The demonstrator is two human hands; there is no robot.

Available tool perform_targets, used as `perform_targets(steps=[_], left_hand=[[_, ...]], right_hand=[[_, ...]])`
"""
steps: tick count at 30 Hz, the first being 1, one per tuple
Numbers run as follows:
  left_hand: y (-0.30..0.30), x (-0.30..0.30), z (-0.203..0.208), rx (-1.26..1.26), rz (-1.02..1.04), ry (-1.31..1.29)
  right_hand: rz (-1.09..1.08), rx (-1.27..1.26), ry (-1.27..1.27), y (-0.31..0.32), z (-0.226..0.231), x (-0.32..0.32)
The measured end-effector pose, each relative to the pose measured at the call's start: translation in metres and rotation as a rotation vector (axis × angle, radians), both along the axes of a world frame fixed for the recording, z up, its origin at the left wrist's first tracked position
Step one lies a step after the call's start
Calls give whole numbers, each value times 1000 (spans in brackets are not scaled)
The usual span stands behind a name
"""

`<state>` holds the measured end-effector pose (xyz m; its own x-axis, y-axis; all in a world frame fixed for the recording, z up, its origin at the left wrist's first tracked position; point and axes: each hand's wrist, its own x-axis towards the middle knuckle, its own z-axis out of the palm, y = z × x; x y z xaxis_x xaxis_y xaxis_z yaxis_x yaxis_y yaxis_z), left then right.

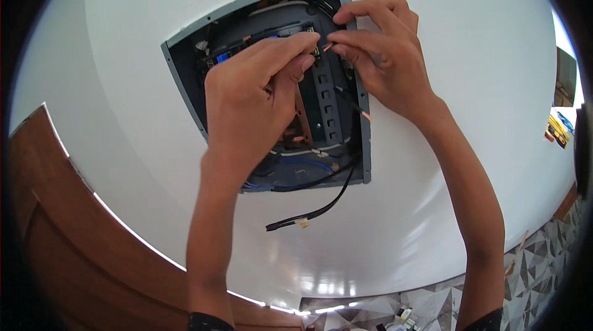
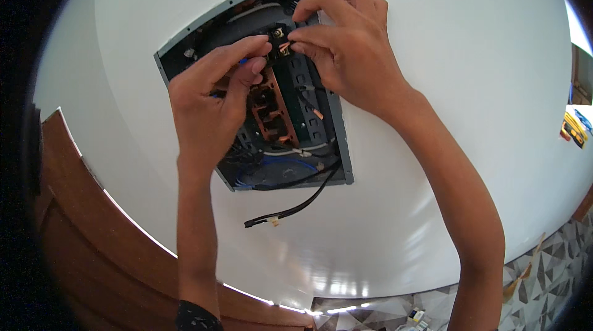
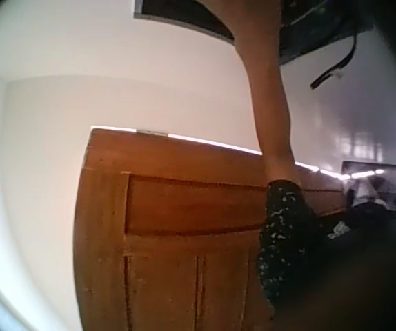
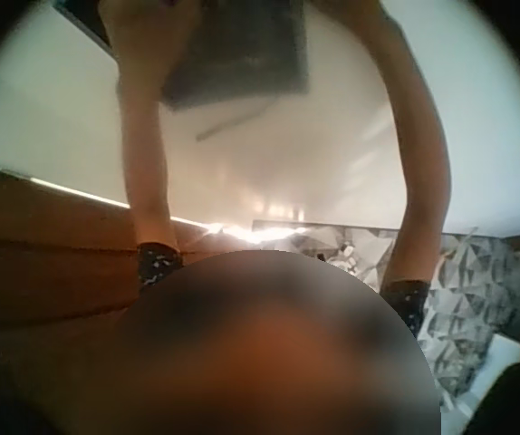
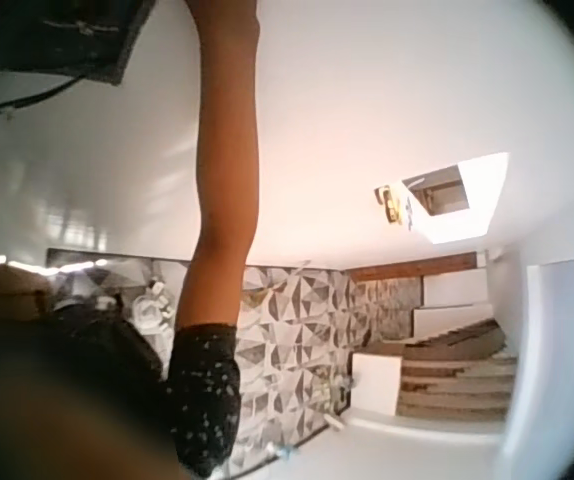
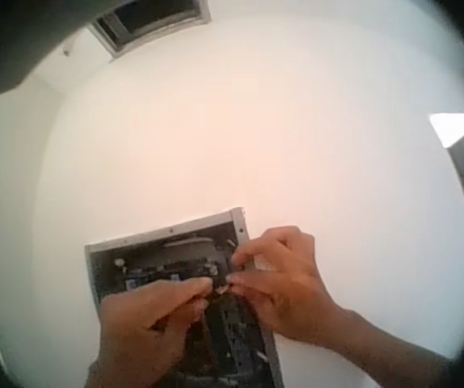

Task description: Wiring and installing a circuit breaker into an electrical panel.

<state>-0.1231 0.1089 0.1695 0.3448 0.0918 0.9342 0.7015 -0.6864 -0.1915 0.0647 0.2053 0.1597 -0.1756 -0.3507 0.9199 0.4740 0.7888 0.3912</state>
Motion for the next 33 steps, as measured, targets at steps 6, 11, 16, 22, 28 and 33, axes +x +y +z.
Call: perform_targets(steps=[6,11,16,22,28,33], left_hand=[[-1,-5,42,24,139,322],[2,2,54,-49,235,448],[16,-1,59,247,280,651],[28,-4,58,398,321,718],[27,4,53,375,329,690],[30,-5,42,368,133,469]], right_hand=[[12,39,61,3,-4,-6],[21,61,101,6,-7,-6],[15,54,115,10,-8,-7],[47,73,130,15,-8,-9],[55,70,120,17,-8,-8],[54,34,119,13,-8,-8]])
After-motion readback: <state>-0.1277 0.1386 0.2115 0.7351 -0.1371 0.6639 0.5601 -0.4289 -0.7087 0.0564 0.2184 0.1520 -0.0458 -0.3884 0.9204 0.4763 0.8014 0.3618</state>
